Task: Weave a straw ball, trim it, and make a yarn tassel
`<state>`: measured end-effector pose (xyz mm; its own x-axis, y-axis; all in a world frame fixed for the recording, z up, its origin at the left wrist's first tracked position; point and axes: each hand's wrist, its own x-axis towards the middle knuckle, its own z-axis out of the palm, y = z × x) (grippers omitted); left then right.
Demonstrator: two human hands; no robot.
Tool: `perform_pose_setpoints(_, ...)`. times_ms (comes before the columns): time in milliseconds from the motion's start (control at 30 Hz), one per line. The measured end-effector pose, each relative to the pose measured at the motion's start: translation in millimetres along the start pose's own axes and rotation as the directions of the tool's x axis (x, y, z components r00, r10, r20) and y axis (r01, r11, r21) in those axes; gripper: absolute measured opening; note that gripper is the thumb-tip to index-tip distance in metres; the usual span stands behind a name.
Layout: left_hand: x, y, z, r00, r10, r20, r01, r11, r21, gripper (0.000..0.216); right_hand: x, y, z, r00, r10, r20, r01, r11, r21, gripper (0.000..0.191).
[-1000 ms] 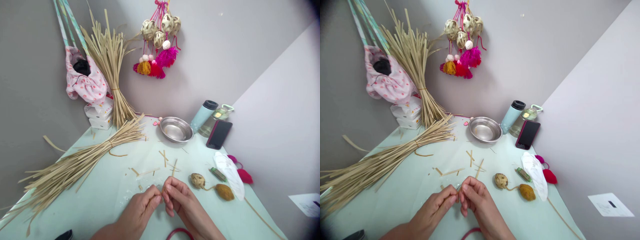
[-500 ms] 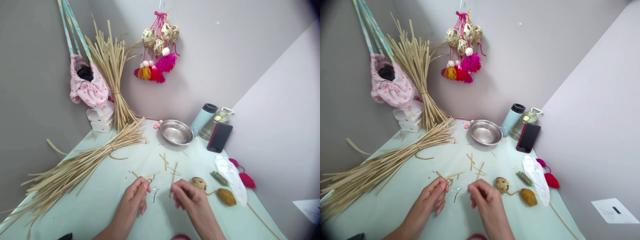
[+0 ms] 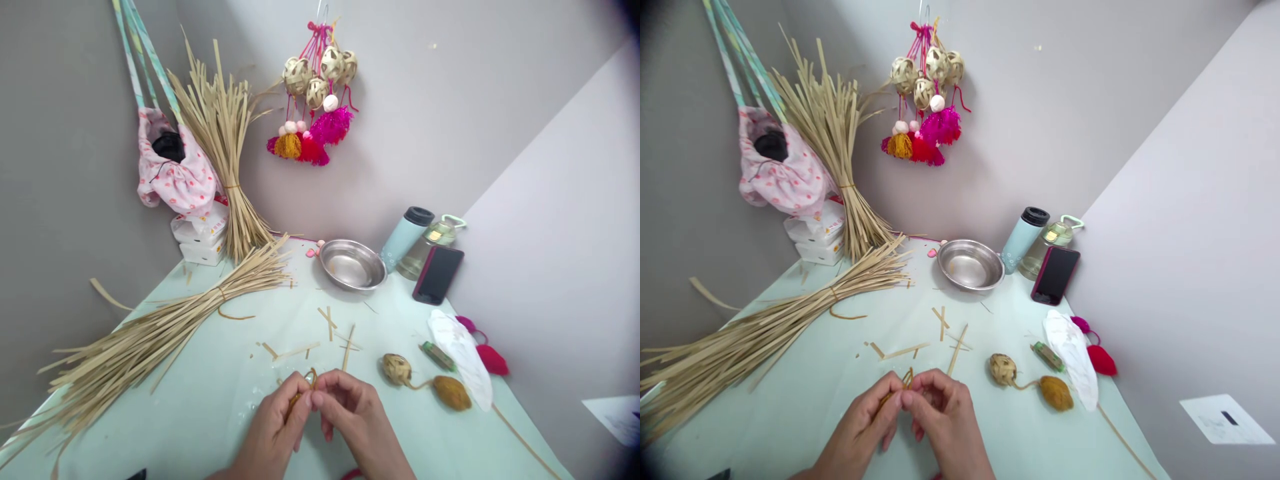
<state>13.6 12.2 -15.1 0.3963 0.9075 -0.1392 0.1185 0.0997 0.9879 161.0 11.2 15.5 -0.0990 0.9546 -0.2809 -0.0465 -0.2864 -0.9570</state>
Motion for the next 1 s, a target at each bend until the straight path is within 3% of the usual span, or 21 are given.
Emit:
perform_pose_setpoints(300,-1,-1,1,1.000,-0.002,0.011,0.002,1.000,-0.012,0.037,-2,-2,-3,0.999,-0.050,-0.022,0.051,0.998,0.046,0.026)
perform_pose_setpoints(467,0,1,0,1.000,-0.005,0.028,0.006,1.000,-0.028,0.036,-4,-3,-4,1.000,0.023,0.005,-0.024,0.960,0.279,0.024)
perform_pose_setpoints(700,2,-3,2,1.000,-0.015,0.010,0.017,0.983,-0.182,0.035,0,8,-2,0.985,0.134,0.113,-0.174,0.814,0.554,0.024)
perform_pose_setpoints(833,1,-3,0,0.999,0.048,-0.016,-0.048,0.999,0.016,0.030,2,13,-4,0.967,0.181,0.179,-0.251,0.793,0.556,0.020)
perform_pose_setpoints(933,2,-5,-4,0.978,0.206,0.036,-0.209,0.957,0.201,0.027,0,11,-6,0.960,0.180,0.213,-0.268,0.807,0.527,0.019)
perform_pose_setpoints(1000,3,-8,-6,0.941,0.325,0.099,-0.339,0.877,0.340,0.026,0,9,-7,0.959,0.176,0.224,-0.267,0.827,0.494,0.024)
